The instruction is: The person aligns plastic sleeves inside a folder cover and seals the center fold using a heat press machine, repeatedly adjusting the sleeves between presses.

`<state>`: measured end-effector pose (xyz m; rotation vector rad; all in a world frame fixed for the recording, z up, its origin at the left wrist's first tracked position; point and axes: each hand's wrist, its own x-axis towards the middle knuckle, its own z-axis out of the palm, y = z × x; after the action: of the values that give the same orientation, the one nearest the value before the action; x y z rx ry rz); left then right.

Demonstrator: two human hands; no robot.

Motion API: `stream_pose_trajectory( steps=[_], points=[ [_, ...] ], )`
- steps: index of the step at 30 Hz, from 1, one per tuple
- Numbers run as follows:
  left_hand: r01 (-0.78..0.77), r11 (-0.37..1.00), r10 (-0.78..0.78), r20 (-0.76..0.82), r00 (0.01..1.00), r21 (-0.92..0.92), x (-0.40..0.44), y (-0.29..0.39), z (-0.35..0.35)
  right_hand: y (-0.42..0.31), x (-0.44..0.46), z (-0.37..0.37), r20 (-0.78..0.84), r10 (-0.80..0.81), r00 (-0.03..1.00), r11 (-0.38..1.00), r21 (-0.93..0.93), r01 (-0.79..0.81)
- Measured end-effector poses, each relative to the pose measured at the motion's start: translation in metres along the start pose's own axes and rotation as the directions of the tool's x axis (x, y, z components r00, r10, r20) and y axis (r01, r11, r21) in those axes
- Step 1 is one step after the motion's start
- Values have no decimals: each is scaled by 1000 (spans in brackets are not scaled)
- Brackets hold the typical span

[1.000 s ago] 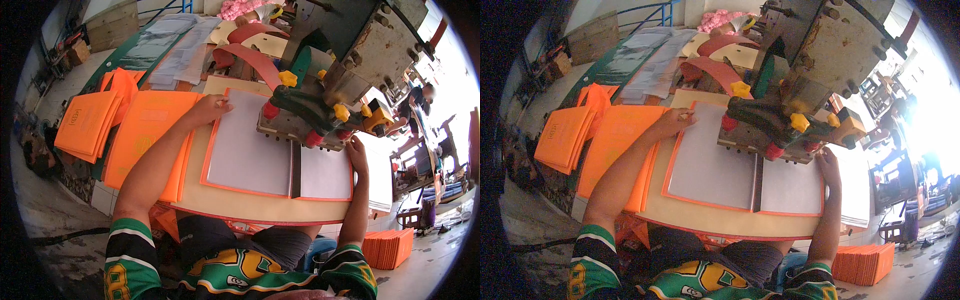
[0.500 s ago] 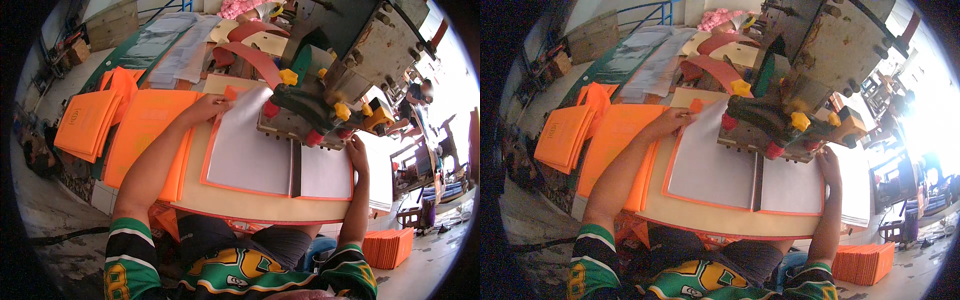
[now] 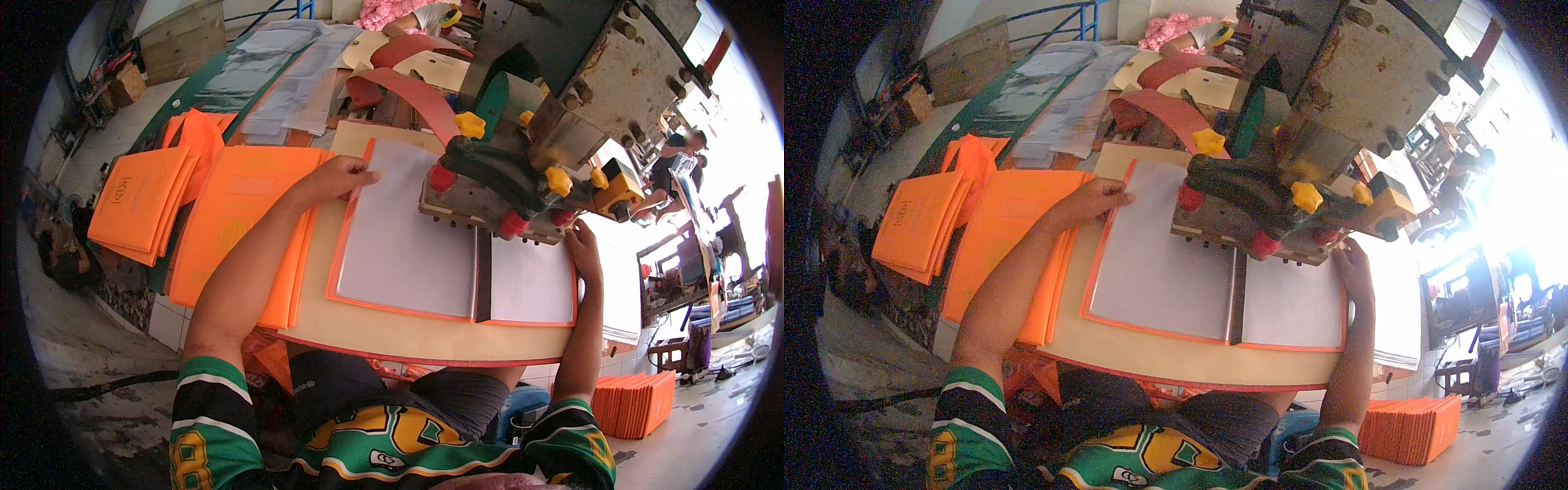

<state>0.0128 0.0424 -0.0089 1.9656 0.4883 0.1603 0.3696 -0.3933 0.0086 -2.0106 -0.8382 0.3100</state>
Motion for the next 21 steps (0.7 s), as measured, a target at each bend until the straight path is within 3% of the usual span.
stream_pose_trajectory(
  steps=[4, 9, 14, 16, 19, 21],
  points=[
    [-15, 995, 8, -70, 998, -98, -4, 4, 5, 10, 5, -3, 14, 6, 1000, 1000, -21, -6],
    [-15, 997, 9, -82, 997, -72, -8, 6, 6, 24, 10, -4, 30, -96, 995, 995, -3, 96],
    [-68, 994, 60, -93, 994, -83, -1, -6, 5, 22, 9, -6, 43, -8, 999, 998, 61, 6],
    [-66, 998, 66, 3, 998, -6, 0, -3, 0, 22, 9, -6, 44, -10, 999, 998, 60, 8],
    [-41, 999, 41, -3, 999, 23, -3, 3, 1, 24, 9, -7, 52, 3, 999, 999, 46, -5],
    [-41, 998, 41, 3, 999, 47, -3, 3, 0, 27, 10, -6, 31, -73, 997, 997, -18, 74]
  ],
)
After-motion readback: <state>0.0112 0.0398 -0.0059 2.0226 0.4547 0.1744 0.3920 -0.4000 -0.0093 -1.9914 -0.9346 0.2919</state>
